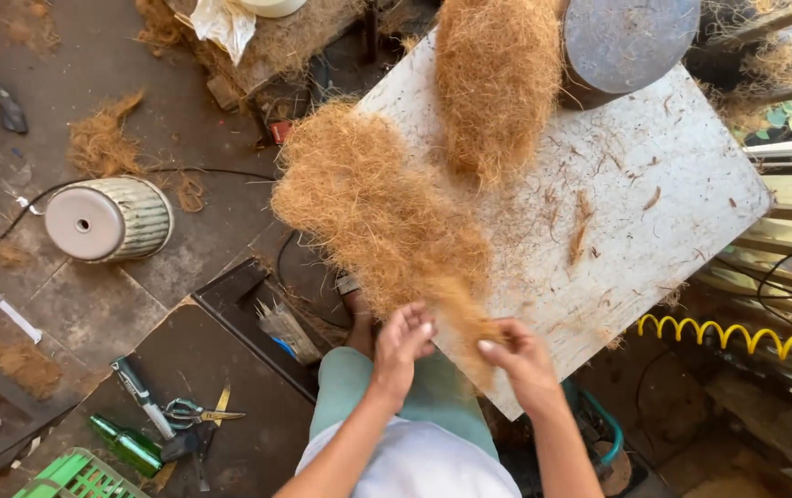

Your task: The person handles a compressed block of coco peat, places it on a table, and repeatedly fluffs and spreads the fibrous material by hand. They also retrieve additional coco peat from a yellow bag and continue to loosen and arrange the material on the table.

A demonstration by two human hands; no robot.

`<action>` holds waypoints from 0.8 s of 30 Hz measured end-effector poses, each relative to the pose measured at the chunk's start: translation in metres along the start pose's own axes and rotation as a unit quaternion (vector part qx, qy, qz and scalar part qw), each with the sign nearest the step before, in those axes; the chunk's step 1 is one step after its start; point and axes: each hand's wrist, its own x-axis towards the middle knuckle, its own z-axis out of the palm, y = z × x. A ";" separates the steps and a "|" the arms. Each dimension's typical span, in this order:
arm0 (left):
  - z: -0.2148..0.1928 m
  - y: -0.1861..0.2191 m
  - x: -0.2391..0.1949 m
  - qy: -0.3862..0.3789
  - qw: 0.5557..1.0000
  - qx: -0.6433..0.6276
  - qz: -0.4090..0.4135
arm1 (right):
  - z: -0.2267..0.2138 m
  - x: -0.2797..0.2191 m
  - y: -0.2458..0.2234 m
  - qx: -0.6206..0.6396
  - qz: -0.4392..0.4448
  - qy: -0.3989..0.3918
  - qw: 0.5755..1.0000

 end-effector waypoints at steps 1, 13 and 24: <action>-0.004 -0.032 -0.003 -0.008 0.987 -0.110 -0.121 | 0.017 0.002 -0.005 -0.078 0.049 -0.016 0.996; -0.015 -0.115 0.043 0.090 0.985 -0.133 -0.058 | 0.010 0.054 0.048 -0.049 -0.085 0.063 0.993; -0.009 -0.114 0.036 0.150 0.980 -0.123 -0.033 | -0.020 0.067 0.056 -0.070 -0.108 0.112 0.985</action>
